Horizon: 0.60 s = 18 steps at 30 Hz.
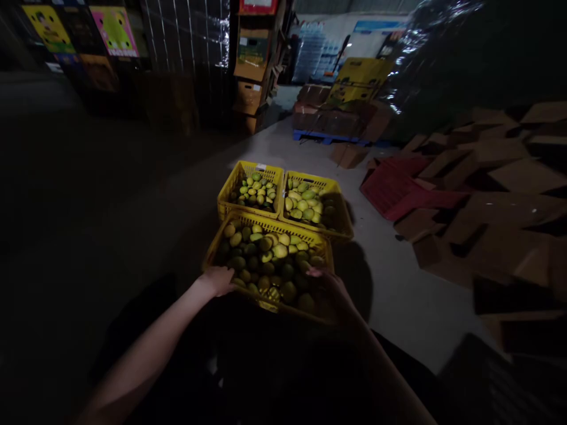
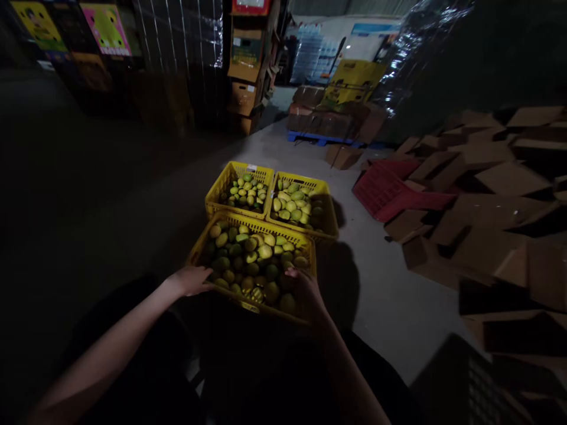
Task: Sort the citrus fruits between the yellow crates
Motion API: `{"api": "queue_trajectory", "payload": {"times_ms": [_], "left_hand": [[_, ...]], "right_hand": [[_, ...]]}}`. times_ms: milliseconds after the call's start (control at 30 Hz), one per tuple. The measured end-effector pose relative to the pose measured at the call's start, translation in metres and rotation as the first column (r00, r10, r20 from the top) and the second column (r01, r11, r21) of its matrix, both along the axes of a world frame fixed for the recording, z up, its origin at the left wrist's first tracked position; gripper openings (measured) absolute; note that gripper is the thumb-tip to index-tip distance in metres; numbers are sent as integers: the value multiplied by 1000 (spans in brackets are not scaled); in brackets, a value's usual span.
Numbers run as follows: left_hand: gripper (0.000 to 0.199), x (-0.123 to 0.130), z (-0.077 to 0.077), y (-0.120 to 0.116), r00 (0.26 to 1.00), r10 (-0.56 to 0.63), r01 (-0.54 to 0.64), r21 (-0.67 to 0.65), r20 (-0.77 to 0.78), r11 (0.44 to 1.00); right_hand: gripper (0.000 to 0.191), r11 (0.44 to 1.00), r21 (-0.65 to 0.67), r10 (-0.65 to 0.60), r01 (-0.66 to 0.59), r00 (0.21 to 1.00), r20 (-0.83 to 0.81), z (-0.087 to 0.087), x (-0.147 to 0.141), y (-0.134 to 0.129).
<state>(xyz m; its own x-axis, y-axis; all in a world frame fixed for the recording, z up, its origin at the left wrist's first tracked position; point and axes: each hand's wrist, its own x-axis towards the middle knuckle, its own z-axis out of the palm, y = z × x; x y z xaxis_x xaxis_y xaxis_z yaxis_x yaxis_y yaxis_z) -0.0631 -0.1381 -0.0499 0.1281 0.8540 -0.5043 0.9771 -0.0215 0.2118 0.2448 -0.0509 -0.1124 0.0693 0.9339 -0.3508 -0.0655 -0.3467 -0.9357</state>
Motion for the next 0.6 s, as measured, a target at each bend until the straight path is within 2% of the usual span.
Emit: {"api": "queue_trajectory", "payload": {"times_ms": [67, 133, 267, 333, 433, 500, 600], "left_hand": [[44, 7, 9, 2, 999, -22, 21, -15, -29, 1000], [45, 14, 17, 5, 999, -34, 33, -20, -27, 999], [46, 22, 30, 14, 998, -70, 70, 9, -5, 997], [45, 22, 34, 19, 996, -85, 85, 11, 12, 996], [44, 19, 38, 27, 998, -69, 69, -7, 0, 998], [44, 15, 39, 33, 999, -47, 47, -5, -16, 999], [44, 8, 41, 40, 1000, -13, 13, -2, -19, 1000]], "right_hand": [[10, 997, 2, 77, -79, 982, 173, -13, -11, 1], [16, 988, -5, 150, -157, 931, 333, -27, -28, 7], [33, 967, -6, 217, -255, 813, 541, -53, -63, 34], [38, 967, -24, 213, -252, 760, 615, -65, -78, 51], [43, 981, -61, 174, -186, 691, 702, -78, -91, 71], [47, 986, -69, 152, -151, 655, 740, -84, -94, 78], [47, 984, -69, 160, -167, 630, 760, -89, -90, 82]]}}
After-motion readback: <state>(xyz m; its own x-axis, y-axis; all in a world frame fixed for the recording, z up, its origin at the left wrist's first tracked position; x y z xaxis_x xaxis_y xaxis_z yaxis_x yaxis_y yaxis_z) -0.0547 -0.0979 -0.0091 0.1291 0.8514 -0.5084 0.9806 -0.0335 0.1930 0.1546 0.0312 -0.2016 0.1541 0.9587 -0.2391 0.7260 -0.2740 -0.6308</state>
